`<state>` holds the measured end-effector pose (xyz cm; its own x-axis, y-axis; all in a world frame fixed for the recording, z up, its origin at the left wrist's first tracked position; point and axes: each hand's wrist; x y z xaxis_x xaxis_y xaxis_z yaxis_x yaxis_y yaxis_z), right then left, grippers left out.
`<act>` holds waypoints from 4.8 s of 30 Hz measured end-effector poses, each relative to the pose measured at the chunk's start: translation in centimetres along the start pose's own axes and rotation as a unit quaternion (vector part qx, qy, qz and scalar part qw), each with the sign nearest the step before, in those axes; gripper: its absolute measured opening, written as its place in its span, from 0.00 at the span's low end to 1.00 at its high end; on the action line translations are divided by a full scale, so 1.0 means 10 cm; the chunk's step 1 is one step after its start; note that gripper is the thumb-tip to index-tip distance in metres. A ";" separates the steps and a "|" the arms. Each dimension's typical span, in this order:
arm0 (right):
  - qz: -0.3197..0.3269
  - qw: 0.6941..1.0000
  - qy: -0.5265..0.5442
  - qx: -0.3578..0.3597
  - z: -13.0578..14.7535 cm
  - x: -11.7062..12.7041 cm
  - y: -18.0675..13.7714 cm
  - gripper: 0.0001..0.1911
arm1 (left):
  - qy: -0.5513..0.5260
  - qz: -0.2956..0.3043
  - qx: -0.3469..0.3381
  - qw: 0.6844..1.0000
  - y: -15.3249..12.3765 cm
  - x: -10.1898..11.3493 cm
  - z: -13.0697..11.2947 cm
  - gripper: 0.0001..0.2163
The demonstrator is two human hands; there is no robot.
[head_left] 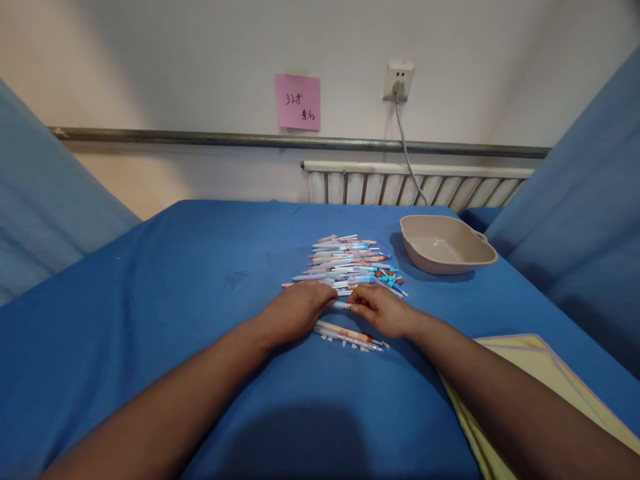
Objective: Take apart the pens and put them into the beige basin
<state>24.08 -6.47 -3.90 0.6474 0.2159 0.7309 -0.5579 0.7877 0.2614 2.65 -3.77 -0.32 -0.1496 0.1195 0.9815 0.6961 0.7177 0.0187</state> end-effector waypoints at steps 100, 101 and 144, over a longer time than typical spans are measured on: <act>0.046 0.981 -0.183 -0.050 -0.09 0.29 -0.08 0.06 | -0.031 0.025 0.057 0.998 -0.05 0.15 0.08 0.13; 0.041 0.980 -0.188 -0.043 -0.07 0.29 -0.08 0.06 | -0.030 0.020 0.058 0.998 -0.04 0.13 0.06 0.12; 0.135 0.977 -0.167 0.014 0.32 0.07 -0.11 0.07 | -0.008 0.060 -0.028 0.998 -0.05 0.02 -0.10 0.05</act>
<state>23.49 -9.03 -1.68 0.2716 0.2099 0.9392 -0.7014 0.7114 0.0438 2.92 -4.80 0.10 -0.0739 0.2128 0.9743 0.7474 0.6586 -0.0872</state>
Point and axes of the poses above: each hand's wrist, its own y-axis towards the middle knuckle, its own x-axis out of the back of the hand, z = x × y, and after that the axes turned 8 degrees about x, right-handed
